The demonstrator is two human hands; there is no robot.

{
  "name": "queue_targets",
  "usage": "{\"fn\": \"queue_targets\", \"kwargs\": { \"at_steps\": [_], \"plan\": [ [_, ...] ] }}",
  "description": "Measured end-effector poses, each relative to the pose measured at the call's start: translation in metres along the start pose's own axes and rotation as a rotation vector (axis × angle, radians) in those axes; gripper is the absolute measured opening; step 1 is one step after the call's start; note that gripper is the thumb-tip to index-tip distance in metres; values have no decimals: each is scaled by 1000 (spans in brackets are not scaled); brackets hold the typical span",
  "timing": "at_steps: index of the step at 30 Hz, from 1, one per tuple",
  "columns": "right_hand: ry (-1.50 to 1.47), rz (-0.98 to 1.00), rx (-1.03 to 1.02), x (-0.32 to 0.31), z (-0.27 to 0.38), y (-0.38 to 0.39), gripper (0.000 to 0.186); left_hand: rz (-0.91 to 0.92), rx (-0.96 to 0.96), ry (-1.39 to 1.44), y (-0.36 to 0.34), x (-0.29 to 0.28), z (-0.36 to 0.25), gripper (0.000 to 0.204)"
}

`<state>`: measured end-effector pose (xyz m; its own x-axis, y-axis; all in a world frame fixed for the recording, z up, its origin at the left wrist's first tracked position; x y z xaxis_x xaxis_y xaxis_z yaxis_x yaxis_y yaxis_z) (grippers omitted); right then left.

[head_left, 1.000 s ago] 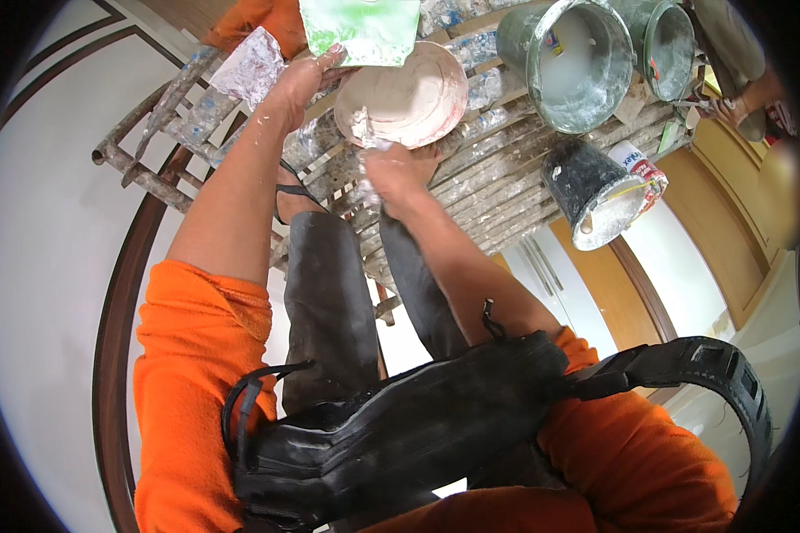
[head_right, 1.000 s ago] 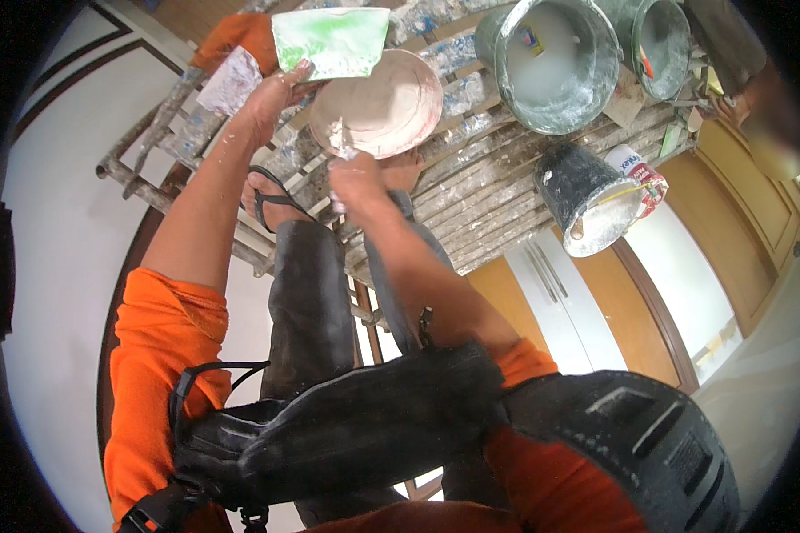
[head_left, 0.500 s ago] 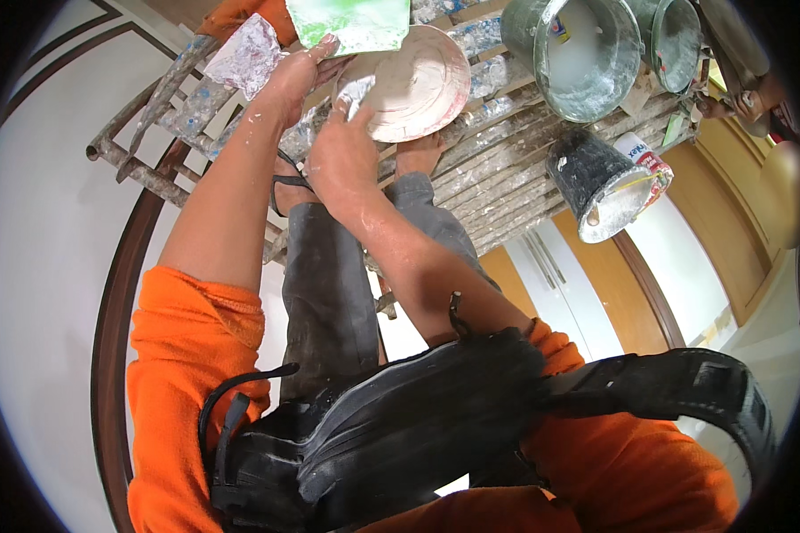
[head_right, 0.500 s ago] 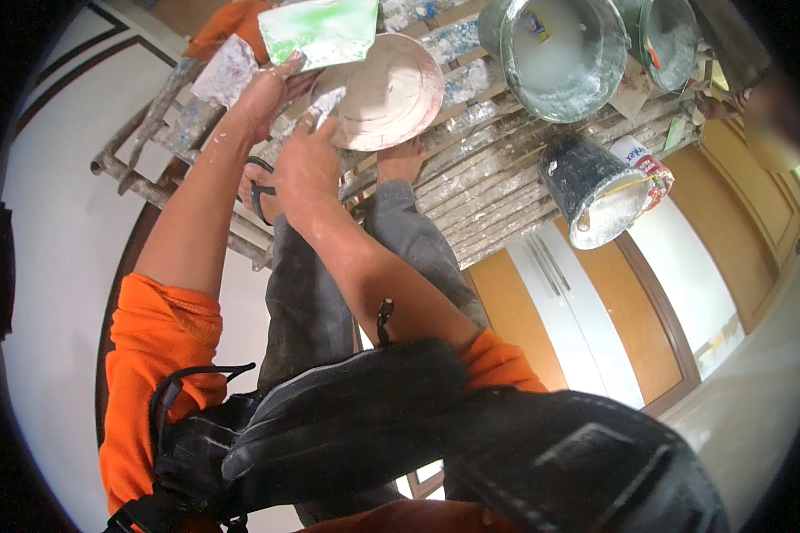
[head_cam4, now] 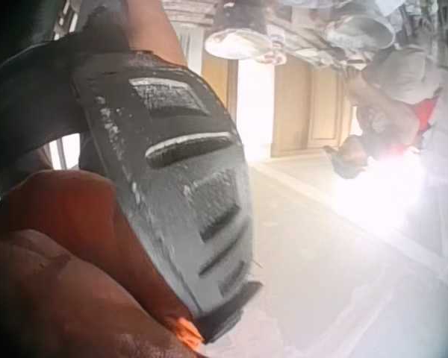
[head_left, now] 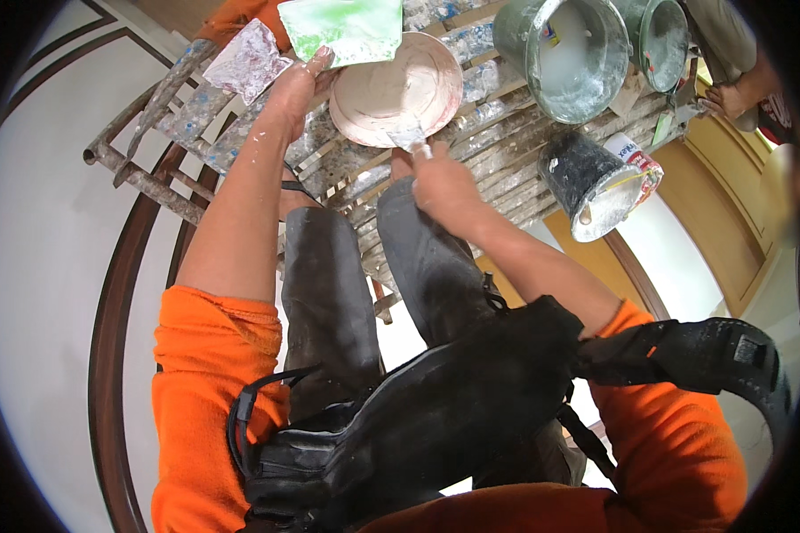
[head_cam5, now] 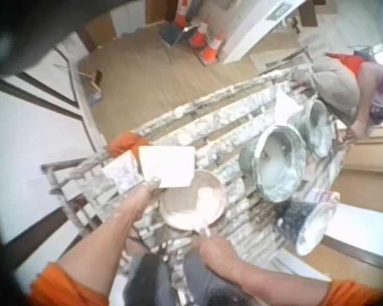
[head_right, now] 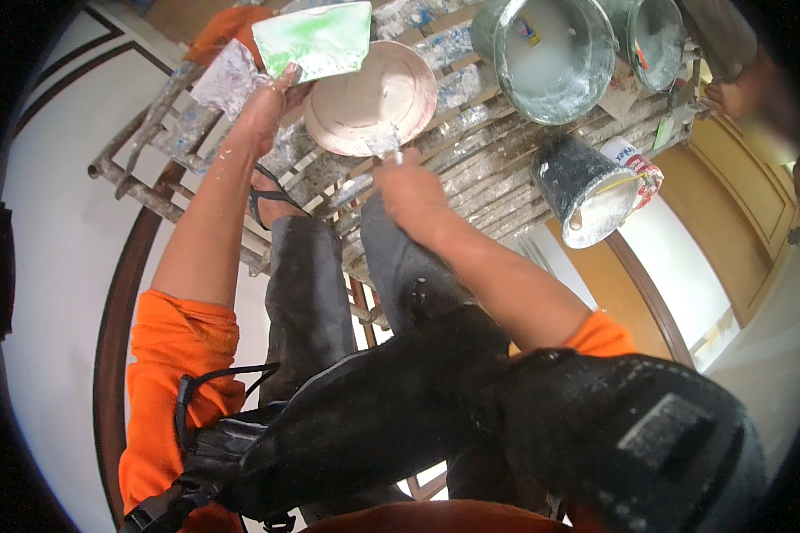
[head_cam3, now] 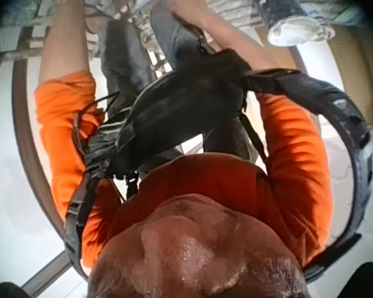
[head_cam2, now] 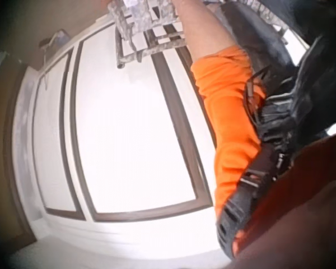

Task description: The person applies plaster to a ceiling using a trowel and hawk. They repeatedly scoop plaster from a bucket onto the hawk and spread it across the ceiling surface in smooth strokes.

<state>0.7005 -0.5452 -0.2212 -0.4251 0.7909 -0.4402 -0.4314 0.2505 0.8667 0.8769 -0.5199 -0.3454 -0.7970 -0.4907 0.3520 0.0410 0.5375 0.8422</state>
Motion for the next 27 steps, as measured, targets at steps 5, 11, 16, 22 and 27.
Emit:
{"fn": "queue_targets", "kwargs": {
  "at_steps": [5,11,16,22,27],
  "plan": [
    [-802,113,211,1,-90,1,44,-301,131,-289,15,-55,-34,51],
    [-1384,103,344,15,-120,4,39,-232,247,-293,89,-77,-49,34],
    [-402,-97,185,-22,-102,-25,34,-383,87,240,128,-83,7,45],
    [-291,3,365,6,-66,-29,36,-146,17,556,26,-32,48,56],
    [-575,-127,311,49,-54,-36,36,-91,31,487,15,-17,57,52]
  ]
}}
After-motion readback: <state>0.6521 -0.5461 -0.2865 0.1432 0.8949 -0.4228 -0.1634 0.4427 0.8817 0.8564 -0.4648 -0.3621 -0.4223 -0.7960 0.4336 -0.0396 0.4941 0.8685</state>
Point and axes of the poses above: each hand's wrist, its own y-axis away from the middle knuckle, its own x-axis out of the palm, z = x × y, the point moved 10 cm from there along -y, towards the middle knuckle, and after that the axes turned 4 degrees about z, right-handed, at the moved point
